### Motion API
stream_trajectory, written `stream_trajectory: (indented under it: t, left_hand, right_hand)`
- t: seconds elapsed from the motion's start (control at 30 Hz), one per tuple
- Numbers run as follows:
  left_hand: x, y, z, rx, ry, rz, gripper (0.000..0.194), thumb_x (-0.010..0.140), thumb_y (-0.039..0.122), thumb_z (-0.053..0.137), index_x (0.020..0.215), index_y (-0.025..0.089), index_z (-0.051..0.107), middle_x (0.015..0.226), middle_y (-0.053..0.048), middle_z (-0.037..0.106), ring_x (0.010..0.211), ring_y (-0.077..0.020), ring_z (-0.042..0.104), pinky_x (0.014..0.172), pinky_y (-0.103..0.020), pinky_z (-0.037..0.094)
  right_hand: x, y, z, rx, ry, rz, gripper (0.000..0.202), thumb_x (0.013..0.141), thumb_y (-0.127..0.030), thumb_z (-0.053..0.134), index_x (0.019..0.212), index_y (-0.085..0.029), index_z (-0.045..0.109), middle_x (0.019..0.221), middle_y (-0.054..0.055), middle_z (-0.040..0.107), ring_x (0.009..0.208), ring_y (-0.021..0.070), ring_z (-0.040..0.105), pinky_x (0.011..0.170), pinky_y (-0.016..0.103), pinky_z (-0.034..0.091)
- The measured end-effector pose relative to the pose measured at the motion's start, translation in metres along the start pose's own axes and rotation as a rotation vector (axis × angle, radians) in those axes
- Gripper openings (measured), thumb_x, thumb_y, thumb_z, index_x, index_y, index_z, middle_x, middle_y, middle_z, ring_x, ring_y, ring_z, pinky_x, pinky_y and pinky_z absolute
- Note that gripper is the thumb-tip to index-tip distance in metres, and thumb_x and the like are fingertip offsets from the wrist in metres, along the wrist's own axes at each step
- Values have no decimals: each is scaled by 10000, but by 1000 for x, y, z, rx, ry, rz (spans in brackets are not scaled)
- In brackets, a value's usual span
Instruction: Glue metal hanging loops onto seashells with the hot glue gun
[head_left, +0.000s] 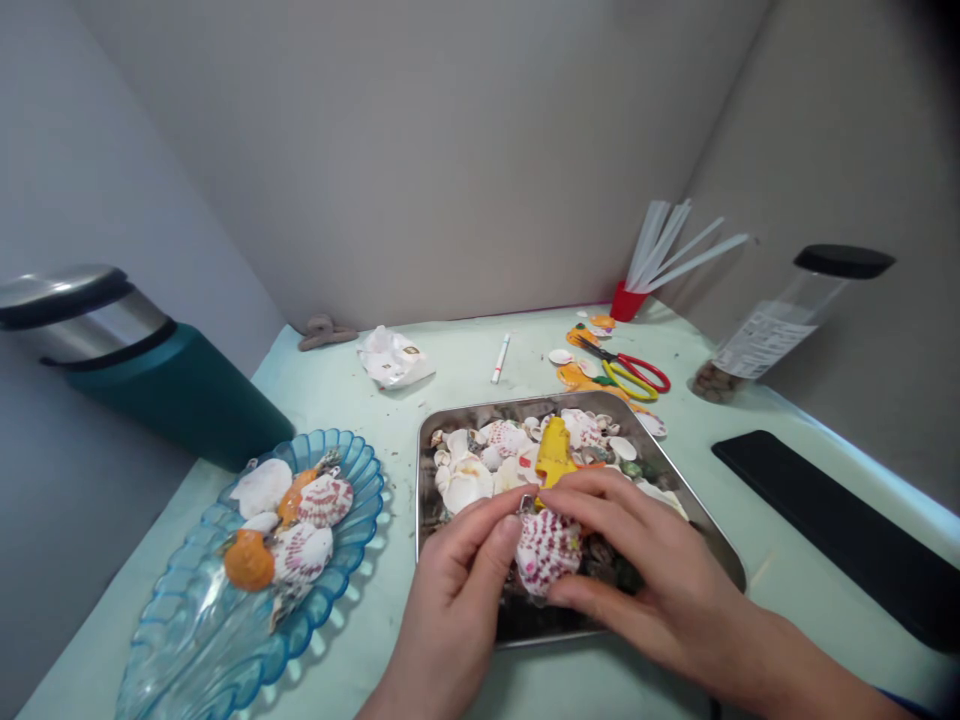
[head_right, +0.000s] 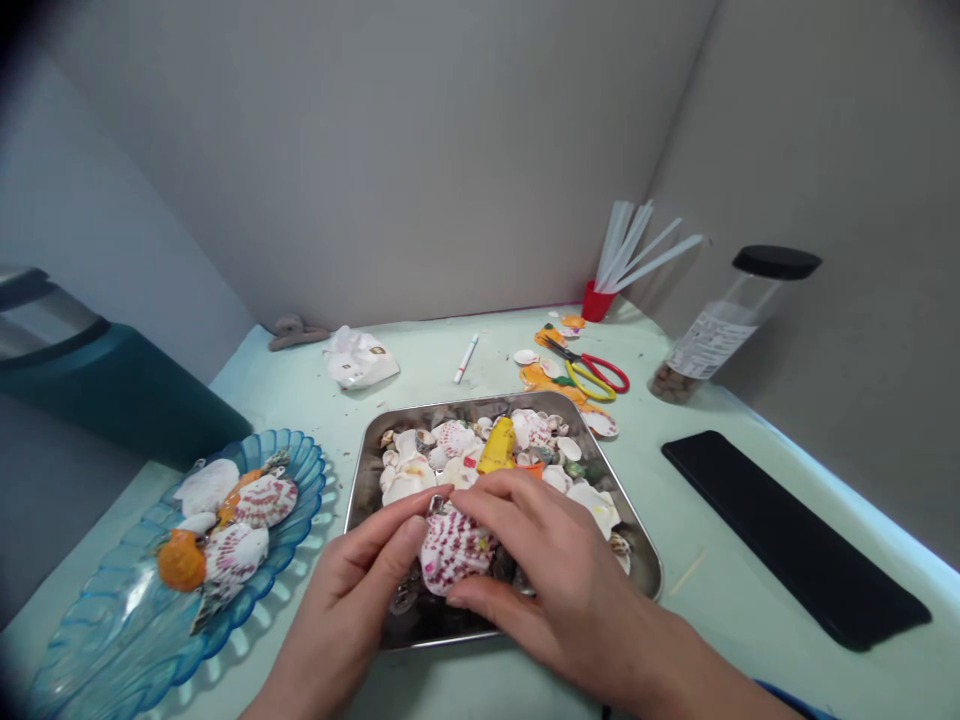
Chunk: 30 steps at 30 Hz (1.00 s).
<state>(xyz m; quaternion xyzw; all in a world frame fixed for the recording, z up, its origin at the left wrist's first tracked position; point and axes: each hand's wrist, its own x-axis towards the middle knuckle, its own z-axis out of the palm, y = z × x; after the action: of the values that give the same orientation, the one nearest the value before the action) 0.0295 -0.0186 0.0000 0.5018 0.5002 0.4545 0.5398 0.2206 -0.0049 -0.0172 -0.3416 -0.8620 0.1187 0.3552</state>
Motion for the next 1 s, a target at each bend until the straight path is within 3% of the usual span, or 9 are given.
stream_trajectory:
  t: [0.1,0.27,0.53,0.8,0.9,1.0]
  left_hand:
    - [-1,-2,1,123,44,71,226,854,269,587,1022,232,734,1074,-27,739,1013,-202,649,947,-291,460]
    - [-2,-9,0,162,72,63,264,872,312,554,1084,226,685,1110,-28,721,986,-177,654,886,-251,491]
    - [0,-7,2,159,75,75,222,853,299,570,1002,210,708,1034,-36,743,912,-174,672,857,-255,507]
    - [0,-8,0,140,14,94,241,874,289,550,1062,258,698,1082,-8,724,1044,-166,627,948,-255,450]
    - [-1,-5,1,110,-2,54,260,853,319,580,1083,240,670,978,-19,717,922,-158,645,824,-233,497]
    - [-1,-2,3,48,7,1,209,822,332,610,973,200,667,863,-24,696,796,-153,633,702,-221,505]
  right_hand:
    - [-1,0,0,1,16,-20,445,878,-318,624,1260,-166,453,1102,104,624,1020,211,594,918,338,476]
    - [0,0,0,-26,-4,-42,523,844,-406,652,1250,-152,441,1091,122,635,994,239,606,905,386,484]
    - [1,-2,1,-49,-22,-23,471,853,-349,645,1234,-149,454,1065,126,630,949,248,614,846,413,513]
    - [0,0,4,37,-14,29,392,870,-231,626,1227,-169,475,1022,91,635,919,208,606,814,349,514]
    - [-2,2,6,78,25,49,392,878,-178,609,1244,-179,469,1055,82,639,942,188,604,826,313,502]
    - [-3,2,5,108,71,53,327,878,-139,597,1189,-183,504,1011,63,649,917,172,608,823,298,492]
